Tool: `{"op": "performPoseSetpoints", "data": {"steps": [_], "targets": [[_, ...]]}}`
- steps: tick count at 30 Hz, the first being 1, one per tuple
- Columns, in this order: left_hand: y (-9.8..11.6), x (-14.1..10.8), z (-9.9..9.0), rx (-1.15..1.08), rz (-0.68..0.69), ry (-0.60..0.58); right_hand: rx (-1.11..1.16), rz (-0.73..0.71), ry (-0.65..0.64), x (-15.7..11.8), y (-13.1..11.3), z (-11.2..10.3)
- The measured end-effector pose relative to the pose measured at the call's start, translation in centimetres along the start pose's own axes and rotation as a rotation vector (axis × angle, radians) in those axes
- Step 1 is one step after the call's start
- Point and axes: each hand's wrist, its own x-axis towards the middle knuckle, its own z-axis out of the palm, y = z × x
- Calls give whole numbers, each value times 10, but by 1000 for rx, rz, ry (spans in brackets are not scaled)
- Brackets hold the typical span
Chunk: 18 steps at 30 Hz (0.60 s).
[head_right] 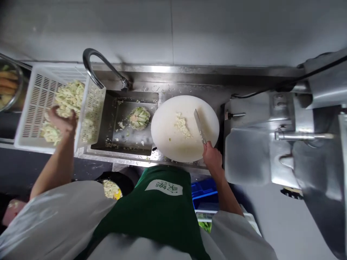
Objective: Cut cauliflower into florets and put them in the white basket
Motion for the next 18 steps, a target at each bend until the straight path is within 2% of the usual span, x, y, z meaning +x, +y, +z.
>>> {"op": "performPoseSetpoints", "data": {"steps": [1, 2, 4, 6, 8, 9, 10, 12, 16, 18], "targets": [[6, -11, 35, 33, 54, 67, 8, 21, 2, 0, 4, 4], [16, -27, 75, 61, 119, 46, 20, 36, -3, 0, 7, 7], [46, -71, 166, 26, 286, -265, 53, 55, -14, 1, 9, 14], [83, -121, 254, 25, 515, -569, 83, 58, -20, 2, 9, 18], [118, -165, 321, 154, 637, -685, 110, 54, -22, 2, 8, 22], [130, -181, 344, 237, 670, -732, 124, 49, -22, 2, 9, 23], [139, -192, 361, 310, 697, -777, 138, 44, -20, 2, 10, 24], [143, -205, 377, 405, 764, -868, 164, 37, -20, 2, 14, 24], [125, -210, 377, 383, 929, -990, 166, 49, -24, 11, 17, 12], [115, -215, 376, 294, 952, -1008, 126, 65, 17, 22, 13, 3]]}}
